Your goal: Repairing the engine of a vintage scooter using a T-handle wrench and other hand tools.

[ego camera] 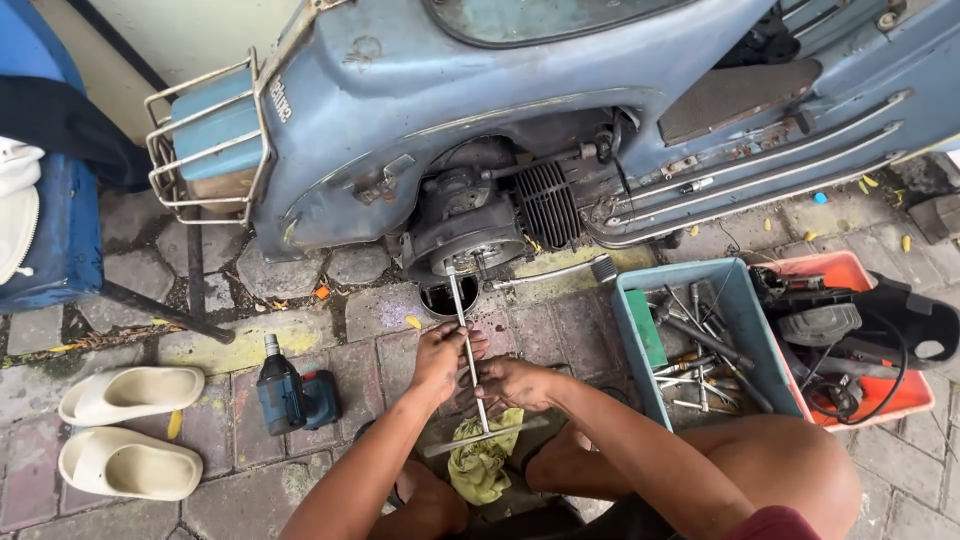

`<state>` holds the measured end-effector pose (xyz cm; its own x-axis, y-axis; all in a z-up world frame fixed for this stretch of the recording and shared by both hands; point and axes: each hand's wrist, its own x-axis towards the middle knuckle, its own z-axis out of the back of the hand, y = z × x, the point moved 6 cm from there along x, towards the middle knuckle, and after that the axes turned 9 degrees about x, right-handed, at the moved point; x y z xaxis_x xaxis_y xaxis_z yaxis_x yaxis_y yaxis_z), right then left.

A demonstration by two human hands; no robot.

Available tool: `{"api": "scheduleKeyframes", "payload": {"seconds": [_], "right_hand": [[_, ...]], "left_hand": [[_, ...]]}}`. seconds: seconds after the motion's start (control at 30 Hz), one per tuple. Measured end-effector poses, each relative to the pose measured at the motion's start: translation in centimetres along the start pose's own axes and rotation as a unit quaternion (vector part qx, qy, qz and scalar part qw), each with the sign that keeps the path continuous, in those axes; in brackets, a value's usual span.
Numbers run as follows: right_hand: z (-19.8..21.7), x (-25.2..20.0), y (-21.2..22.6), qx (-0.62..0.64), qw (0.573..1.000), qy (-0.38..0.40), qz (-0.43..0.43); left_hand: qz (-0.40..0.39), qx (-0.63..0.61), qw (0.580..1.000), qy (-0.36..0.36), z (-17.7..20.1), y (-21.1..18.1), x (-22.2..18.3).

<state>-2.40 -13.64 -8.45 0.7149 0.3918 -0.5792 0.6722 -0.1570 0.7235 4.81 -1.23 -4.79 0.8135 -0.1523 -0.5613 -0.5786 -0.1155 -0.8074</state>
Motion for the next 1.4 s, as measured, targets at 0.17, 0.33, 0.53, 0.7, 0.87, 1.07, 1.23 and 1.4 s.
{"api": "scheduleKeyframes", "payload": {"seconds": [0.17, 0.33, 0.53, 0.7, 0.87, 1.07, 1.23, 1.4], "right_hand": [[-2.5, -2.6, 3.8, 0.022, 0.998, -0.048, 0.031], [0.9, -0.5, -0.6, -0.012, 0.999, -0.03, 0.0], [-2.7, -2.4, 3.4, -0.003, 0.999, -0.048, 0.023], [-2.2, -1.8, 2.2, 0.009, 0.999, -0.039, 0.016], [-3.4, -2.7, 4.2, 0.029, 0.999, -0.037, 0.026], [-3.3, -1.8, 2.0, 0.042, 0.999, 0.0, 0.009], [-3.8, -4.8, 2.8, -0.144, 0.989, -0.027, 0.013], [-1.5, -7.4, -2.8, -0.319, 0.945, -0.055, -0.048]], "left_hand": [[0.005, 0.16, 0.987, -0.021, 1.2, 1.9, 1.2], [0.003, 0.029, 1.0, -0.008, 0.0, 0.3, 0.2], [-0.023, 0.056, 0.997, -0.037, 0.6, 1.1, 1.8], [-0.001, -0.004, 1.0, 0.0, -0.9, -2.5, -1.6], [-0.059, 0.054, 0.996, -0.035, 2.2, 1.6, 4.3], [-0.015, 0.0, 0.999, 0.035, -0.6, -2.5, -1.1], [-0.014, 0.013, 0.997, 0.075, -0.6, 1.2, 0.1], [0.013, 0.073, 0.995, 0.066, -0.4, 4.3, -2.1]]}}
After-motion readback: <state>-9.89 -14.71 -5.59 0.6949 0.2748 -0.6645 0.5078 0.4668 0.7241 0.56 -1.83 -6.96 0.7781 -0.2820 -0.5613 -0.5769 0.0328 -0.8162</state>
